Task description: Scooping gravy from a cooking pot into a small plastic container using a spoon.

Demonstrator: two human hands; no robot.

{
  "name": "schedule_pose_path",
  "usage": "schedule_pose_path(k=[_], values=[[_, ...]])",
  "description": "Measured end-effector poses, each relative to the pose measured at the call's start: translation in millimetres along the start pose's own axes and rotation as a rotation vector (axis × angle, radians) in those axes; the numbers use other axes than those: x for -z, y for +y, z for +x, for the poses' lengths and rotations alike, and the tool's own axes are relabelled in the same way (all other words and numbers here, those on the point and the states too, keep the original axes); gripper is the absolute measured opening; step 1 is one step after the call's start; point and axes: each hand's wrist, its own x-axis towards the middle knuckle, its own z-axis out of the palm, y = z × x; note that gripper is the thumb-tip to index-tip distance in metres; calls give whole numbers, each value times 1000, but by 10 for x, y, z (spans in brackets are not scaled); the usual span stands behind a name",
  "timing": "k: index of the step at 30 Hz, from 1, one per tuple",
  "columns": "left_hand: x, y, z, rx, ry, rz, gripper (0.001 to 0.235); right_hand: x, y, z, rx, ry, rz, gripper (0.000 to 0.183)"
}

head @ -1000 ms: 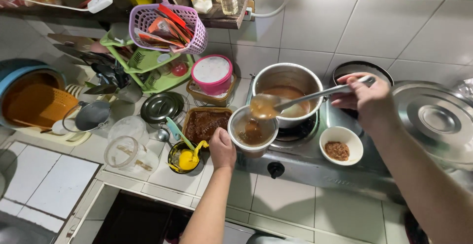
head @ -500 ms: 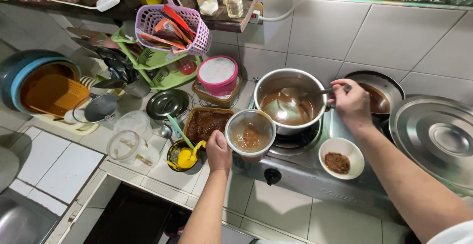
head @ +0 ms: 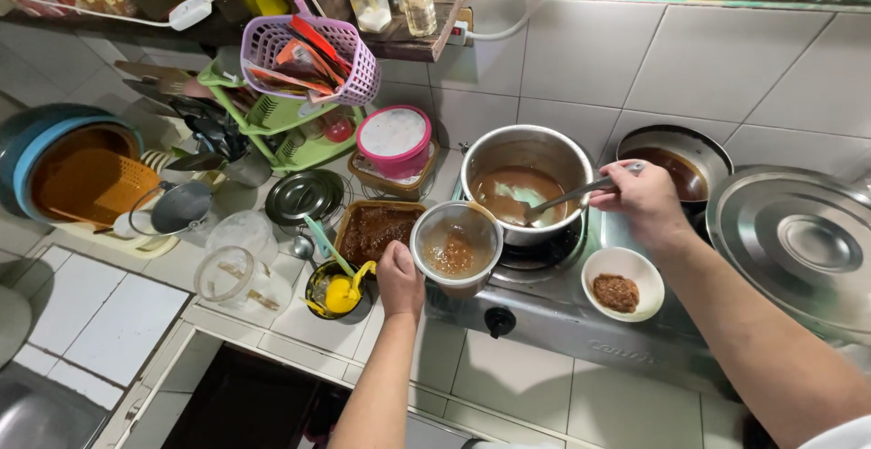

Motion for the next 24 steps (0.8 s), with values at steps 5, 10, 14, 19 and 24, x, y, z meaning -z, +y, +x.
schedule_pose_path(k=[5, 10, 14, 19, 24], values=[[30, 25, 32, -3, -33, 4, 37, 212, -80, 8, 32, 65, 23, 22], [73, 128, 38, 57, -103, 31, 35, 327, -505, -259, 124, 51, 144, 18], [75, 107, 48, -23, -88, 60, 35, 198, -915, -700, 205, 13, 101, 19], [49, 43, 64, -40, -106, 73, 33, -39, -1104, -1167, 233, 4, 61, 19], [74, 77, 73, -35, -125, 14, 34, -150, -1075, -1436, 360, -136, -56, 20]])
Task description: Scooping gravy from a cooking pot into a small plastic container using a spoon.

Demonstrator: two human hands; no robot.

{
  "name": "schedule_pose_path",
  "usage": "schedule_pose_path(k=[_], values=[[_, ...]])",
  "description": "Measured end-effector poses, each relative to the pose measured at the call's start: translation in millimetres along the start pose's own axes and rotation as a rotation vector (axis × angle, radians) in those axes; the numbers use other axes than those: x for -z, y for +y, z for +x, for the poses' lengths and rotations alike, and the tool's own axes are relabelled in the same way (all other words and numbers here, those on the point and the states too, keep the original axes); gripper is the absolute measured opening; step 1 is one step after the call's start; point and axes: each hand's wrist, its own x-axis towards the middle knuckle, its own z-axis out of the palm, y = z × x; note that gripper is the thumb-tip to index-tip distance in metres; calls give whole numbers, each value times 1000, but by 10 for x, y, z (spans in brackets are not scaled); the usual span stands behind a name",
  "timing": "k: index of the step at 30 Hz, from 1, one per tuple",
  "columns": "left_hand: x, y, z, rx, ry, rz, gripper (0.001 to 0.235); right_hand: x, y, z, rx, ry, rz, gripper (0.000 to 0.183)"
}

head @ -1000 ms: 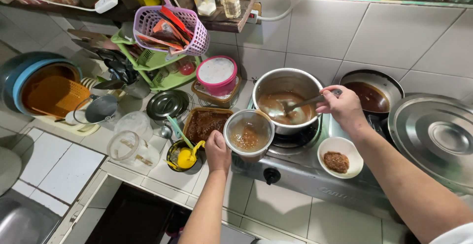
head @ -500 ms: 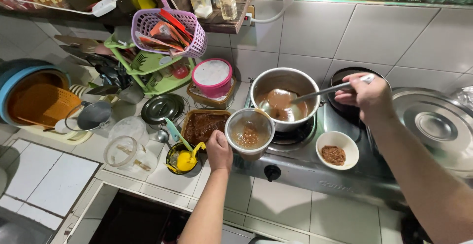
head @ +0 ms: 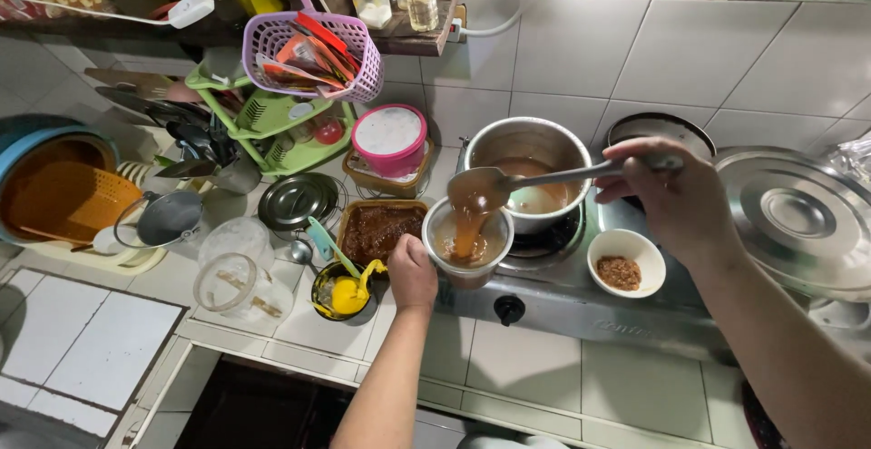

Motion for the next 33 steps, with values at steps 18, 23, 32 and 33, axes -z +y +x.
schedule_pose_path(k=[18, 23, 32, 33], values=[[-30, -24, -10, 22, 45, 3, 35, 206, 684, 186, 330, -308, 232, 24], [-18, 13, -26, 49, 46, -12, 32, 202, 672, 236, 334, -331, 245, 25], [-46, 2, -27, 100, 38, 32, 37, 234, 722, 276, 366, -354, 225, 26], [-46, -2, -27, 88, 43, 40, 37, 238, 737, 278, 366, -360, 254, 26]])
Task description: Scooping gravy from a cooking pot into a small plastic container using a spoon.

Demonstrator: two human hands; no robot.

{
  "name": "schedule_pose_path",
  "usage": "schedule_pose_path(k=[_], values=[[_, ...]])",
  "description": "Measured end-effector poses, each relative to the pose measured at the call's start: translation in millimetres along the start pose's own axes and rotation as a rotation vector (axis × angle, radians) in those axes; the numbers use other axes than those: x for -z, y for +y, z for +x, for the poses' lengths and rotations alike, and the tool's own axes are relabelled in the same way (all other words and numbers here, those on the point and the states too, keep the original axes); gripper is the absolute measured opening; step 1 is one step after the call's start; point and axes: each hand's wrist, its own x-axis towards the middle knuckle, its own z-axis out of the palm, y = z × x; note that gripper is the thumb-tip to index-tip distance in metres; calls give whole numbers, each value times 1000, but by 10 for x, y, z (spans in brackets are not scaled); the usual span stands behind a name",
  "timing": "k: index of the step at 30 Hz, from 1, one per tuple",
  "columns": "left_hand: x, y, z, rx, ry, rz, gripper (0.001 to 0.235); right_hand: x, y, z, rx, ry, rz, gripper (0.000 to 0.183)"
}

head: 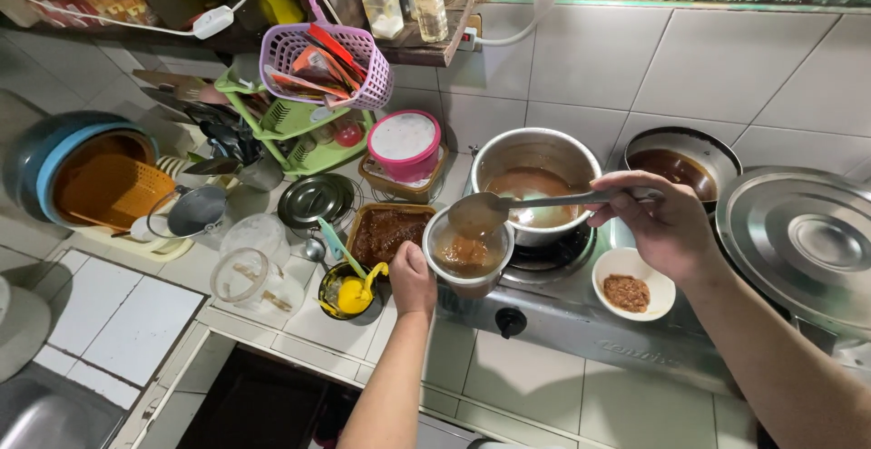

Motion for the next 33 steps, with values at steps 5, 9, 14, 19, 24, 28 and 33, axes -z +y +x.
schedule_pose_path(k=[5, 9, 14, 19, 24, 28, 33], values=[[6, 6, -3, -8, 3, 3, 36, 15, 16, -15, 0, 9, -42, 25], [-7, -13, 0, -42, 30, -1, 37, 37, 69, -31, -14, 8, 52, 27], [1, -32, 4, -75, 36, -27, 34, -2, -72, 42, -155, 194, 75, 24], [-1, -16, 1, -103, 49, -47, 32, 149, -110, 190, -320, 515, -10, 23], [13, 15, -8, -4, -2, -24, 36, 422, 379, 186, -280, 636, -89, 14], [-45, -105, -5, -50, 52, -63, 39, 294, 615, 174, -287, 581, -506, 15], [-47, -135, 5, -91, 62, -48, 38, 185, 875, 210, -340, 556, -589, 11]])
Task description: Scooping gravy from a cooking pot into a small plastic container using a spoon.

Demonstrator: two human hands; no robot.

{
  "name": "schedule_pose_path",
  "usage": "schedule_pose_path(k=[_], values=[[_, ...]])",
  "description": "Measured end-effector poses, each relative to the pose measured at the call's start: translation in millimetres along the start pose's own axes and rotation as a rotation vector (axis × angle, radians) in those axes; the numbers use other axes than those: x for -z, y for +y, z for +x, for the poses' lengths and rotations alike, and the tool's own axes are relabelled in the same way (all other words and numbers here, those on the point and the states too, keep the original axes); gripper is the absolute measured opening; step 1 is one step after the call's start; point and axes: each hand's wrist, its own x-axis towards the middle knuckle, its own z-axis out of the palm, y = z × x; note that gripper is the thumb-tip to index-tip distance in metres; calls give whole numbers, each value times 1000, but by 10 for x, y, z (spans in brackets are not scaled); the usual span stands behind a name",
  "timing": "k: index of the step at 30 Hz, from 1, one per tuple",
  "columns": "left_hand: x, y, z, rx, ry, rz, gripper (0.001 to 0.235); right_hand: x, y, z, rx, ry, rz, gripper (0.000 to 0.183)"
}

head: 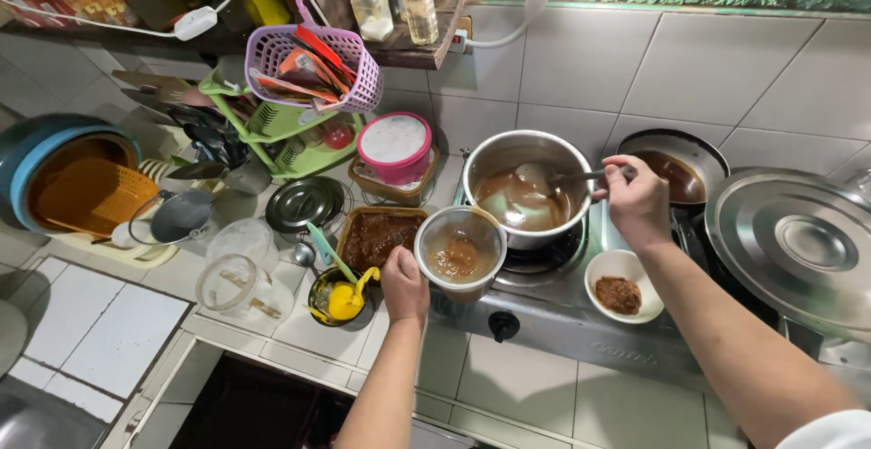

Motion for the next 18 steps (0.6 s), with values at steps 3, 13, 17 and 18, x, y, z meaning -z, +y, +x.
schedule_pose_path(k=[3, 13, 17, 18], values=[[12, 70, -11, -12, 23, 22, 38, -75, 42, -20, -101, -32, 97, 12], [7, 52, -5, 10, 14, 1, 36, 110, 120, 84, -384, -19, 322, 23], [10, 73, -9, 37, 0, 4, 37, 318, -22, 163, -306, 23, 323, 19], [16, 93, -12, 43, -3, 2, 37, 365, -90, 178, -256, 34, 325, 18]])
